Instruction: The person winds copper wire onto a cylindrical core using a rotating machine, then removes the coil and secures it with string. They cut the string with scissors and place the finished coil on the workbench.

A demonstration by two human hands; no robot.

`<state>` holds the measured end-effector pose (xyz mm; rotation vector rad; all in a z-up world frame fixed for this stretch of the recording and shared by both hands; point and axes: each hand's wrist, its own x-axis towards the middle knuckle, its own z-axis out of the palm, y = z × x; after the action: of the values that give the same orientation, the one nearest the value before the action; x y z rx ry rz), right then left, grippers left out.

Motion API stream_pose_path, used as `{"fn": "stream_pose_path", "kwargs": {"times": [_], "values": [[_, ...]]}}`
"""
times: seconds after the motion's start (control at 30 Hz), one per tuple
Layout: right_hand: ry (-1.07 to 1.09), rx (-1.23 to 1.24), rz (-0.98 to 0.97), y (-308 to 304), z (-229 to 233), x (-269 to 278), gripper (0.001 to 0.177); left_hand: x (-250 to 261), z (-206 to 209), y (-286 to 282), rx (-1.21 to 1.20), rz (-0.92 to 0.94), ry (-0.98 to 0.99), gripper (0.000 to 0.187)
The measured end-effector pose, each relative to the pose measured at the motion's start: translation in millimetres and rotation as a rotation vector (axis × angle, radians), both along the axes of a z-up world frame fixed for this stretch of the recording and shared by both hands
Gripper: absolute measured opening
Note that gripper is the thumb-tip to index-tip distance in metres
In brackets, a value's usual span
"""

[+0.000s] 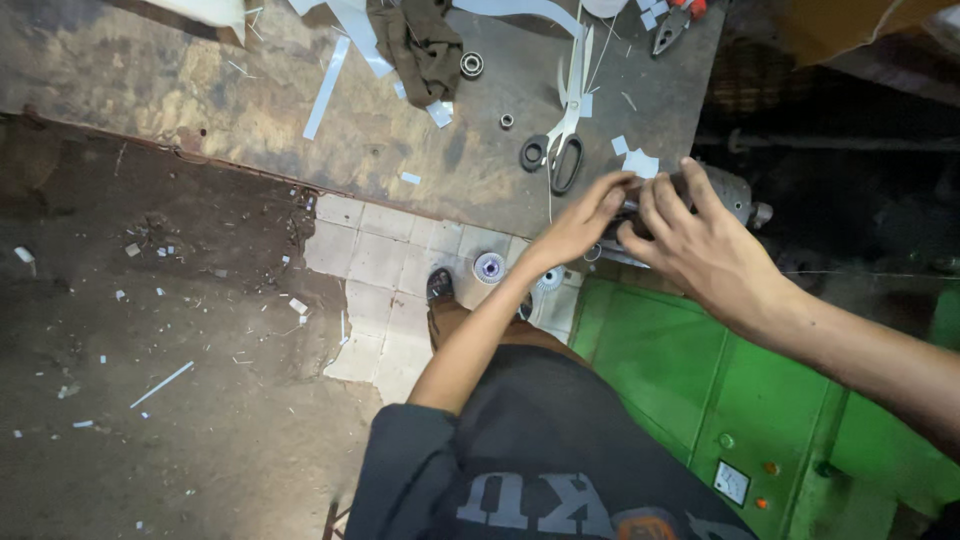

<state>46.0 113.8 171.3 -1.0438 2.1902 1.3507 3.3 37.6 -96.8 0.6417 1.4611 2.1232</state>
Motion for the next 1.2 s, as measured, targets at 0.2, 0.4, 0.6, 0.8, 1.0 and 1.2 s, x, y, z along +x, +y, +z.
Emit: {"fn": "stream_pose_path", "kwargs": {"times": [0.2,0.4,0.6,0.8,1.0,1.2], "values": [[-0.059,0.161,0.050,-8,10,-2,0.086,-21,-36,23,0.350,-0.446,-0.435,0.068],[-0.073,0.177,0.126,-5,1,-11,0.076,-12,-49,27,0.513,-0.536,-0.601,0.073],[-0.060,0.046,0.123,2,-9,-16,0.062,-24,-49,25,0.532,-0.605,-0.565,0.075],[-0.010,-0.101,0.135,-14,-15,-31,0.045,-38,-52,-9,0.478,-0.567,-0.613,0.073],[0.088,-0.288,0.237,-51,-10,-67,0.048,-66,-37,-79,0.390,-0.310,-0.587,0.073],[0.093,-0.452,0.139,-66,23,-66,0.062,-55,28,-152,0.661,-0.254,-0.613,0.088]]}}
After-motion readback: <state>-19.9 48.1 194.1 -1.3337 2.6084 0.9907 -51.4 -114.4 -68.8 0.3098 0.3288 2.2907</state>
